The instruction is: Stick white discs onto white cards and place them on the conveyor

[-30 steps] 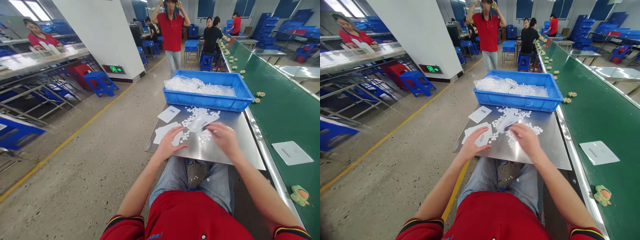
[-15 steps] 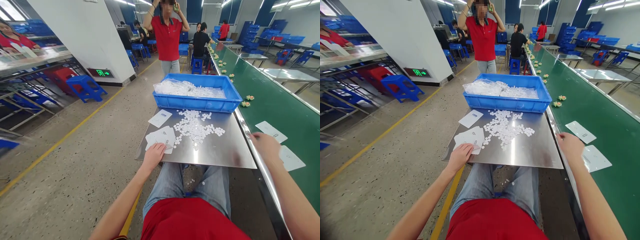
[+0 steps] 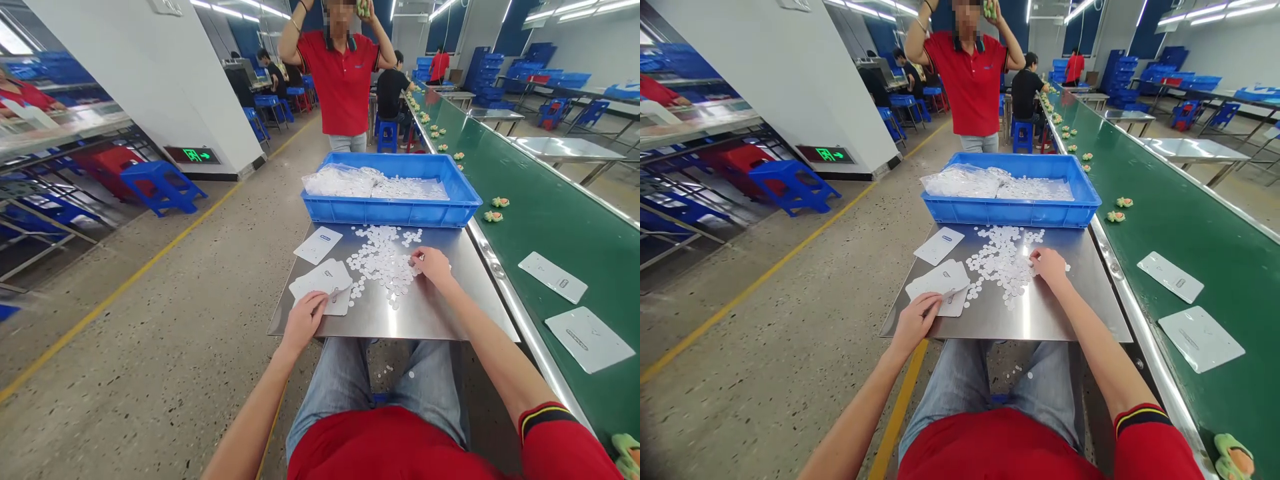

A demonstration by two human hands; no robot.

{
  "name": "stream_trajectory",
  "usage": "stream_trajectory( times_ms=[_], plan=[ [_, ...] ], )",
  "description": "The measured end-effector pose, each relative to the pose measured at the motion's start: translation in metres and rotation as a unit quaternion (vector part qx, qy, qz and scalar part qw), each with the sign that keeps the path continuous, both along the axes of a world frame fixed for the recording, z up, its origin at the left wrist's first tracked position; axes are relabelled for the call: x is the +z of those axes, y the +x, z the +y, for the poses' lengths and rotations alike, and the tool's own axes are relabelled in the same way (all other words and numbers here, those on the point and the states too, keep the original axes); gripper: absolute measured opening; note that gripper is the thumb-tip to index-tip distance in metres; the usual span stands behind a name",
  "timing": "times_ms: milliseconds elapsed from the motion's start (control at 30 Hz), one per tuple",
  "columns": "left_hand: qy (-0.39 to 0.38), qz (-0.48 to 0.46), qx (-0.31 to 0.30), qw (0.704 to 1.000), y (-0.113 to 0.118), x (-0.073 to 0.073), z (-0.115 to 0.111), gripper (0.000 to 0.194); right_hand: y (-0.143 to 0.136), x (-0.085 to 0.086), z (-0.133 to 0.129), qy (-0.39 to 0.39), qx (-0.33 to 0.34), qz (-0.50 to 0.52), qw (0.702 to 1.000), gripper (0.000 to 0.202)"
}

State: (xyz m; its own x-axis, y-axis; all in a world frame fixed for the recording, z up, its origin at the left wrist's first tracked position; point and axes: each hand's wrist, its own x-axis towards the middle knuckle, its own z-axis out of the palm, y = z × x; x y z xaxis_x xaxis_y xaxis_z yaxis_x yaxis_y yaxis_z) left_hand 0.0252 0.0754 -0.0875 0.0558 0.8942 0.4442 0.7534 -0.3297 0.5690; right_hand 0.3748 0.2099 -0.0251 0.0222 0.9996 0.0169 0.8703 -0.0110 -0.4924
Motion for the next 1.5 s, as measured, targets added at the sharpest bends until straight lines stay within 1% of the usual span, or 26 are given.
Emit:
stream_trajectory(
  times_ms=[67,133,200,233,300,333,400,467,500,533,600,667,700,767,833,867,933,1000,1033,1067,1133,1233,1333,1400,1500],
  plan=[
    [0.028,-0.055,0.040,0.997,-0.001,0.005,0.000,0.025,0.007,0.007,-0.003,0.011,0.001,0.018,1.000,0.016],
    [0.054,-0.101,0.080,0.990,-0.001,0.015,0.000,0.020,0.011,0.014,-0.007,0.020,0.008,0.054,0.998,0.017],
    [0.066,-0.129,0.099,0.985,0.002,0.032,0.000,0.018,0.013,0.020,-0.011,0.031,0.024,0.130,0.991,0.022],
    [0.066,-0.130,0.093,0.985,0.005,0.043,0.000,0.018,0.013,0.023,-0.014,0.038,0.034,0.176,0.983,0.027],
    [0.057,-0.111,0.048,0.991,0.014,0.067,-0.002,0.018,0.012,0.030,-0.019,0.051,0.053,0.258,0.963,0.036],
    [0.046,-0.093,0.008,0.995,0.020,0.079,-0.003,0.019,0.010,0.034,-0.021,0.056,0.061,0.281,0.956,0.039],
    [0.006,-0.053,-0.094,0.994,0.035,0.100,-0.005,0.022,0.004,0.043,-0.025,0.066,0.081,0.303,0.947,0.040],
    [-0.039,-0.014,-0.188,0.981,0.053,0.112,-0.004,0.023,-0.004,0.052,-0.028,0.076,0.113,0.304,0.943,0.034],
    [-0.054,0.002,-0.219,0.974,0.063,0.115,-0.001,0.023,-0.010,0.057,-0.031,0.080,0.135,0.296,0.942,0.031],
    [-0.060,0.013,-0.237,0.970,0.072,0.116,0.002,0.022,-0.016,0.061,-0.033,0.080,0.161,0.281,0.943,0.026],
    [-0.061,0.017,-0.249,0.966,0.088,0.112,0.014,0.022,-0.029,0.067,-0.039,0.065,0.224,0.238,0.943,0.017],
    [-0.070,-0.005,-0.255,0.964,0.100,0.104,0.028,0.023,-0.041,0.070,-0.045,0.043,0.274,0.194,0.941,0.010],
    [-0.077,-0.024,-0.255,0.964,0.104,0.101,0.035,0.025,-0.046,0.071,-0.048,0.039,0.285,0.179,0.941,0.009],
    [-0.082,-0.067,-0.238,0.965,0.108,0.095,0.048,0.027,-0.052,0.072,-0.052,0.061,0.267,0.171,0.946,0.010],
    [-0.071,-0.110,-0.196,0.972,0.108,0.092,0.056,0.027,-0.051,0.072,-0.056,0.124,0.213,0.200,0.948,0.011],
    [-0.063,-0.134,-0.172,0.974,0.107,0.090,0.059,0.026,-0.048,0.073,-0.057,0.163,0.180,0.228,0.943,0.012],
    [-0.052,-0.192,-0.132,0.971,0.103,0.087,0.061,0.024,-0.038,0.074,-0.061,0.230,0.116,0.297,0.919,0.015],
    [-0.056,-0.253,-0.100,0.961,0.101,0.084,0.060,0.025,-0.028,0.073,-0.066,0.254,0.069,0.351,0.899,0.020],
    [-0.062,-0.277,-0.090,0.955,0.100,0.083,0.060,0.027,-0.024,0.072,-0.068,0.252,0.061,0.362,0.895,0.022],
    [-0.067,-0.294,-0.082,0.950,0.099,0.081,0.059,0.028,-0.022,0.070,-0.071,0.245,0.065,0.363,0.897,0.024],
    [-0.069,-0.310,-0.070,0.946,0.099,0.079,0.056,0.029,-0.021,0.064,-0.075,0.232,0.098,0.338,0.907,0.024],
    [-0.064,-0.304,-0.066,0.948,0.099,0.077,0.052,0.027,-0.025,0.055,-0.078,0.213,0.140,0.263,0.930,0.022],
    [-0.070,-0.294,-0.070,0.951,0.098,0.076,0.048,0.027,-0.026,0.052,-0.079,0.168,0.155,0.190,0.955,0.025],
    [-0.075,-0.299,-0.070,0.949,0.099,0.075,0.048,0.028,-0.025,0.052,-0.080,0.168,0.160,0.173,0.957,0.028],
    [-0.087,-0.318,-0.075,0.941,0.103,0.075,0.052,0.029,-0.025,0.053,-0.078,0.196,0.182,0.147,0.952,0.035]
  ],
)
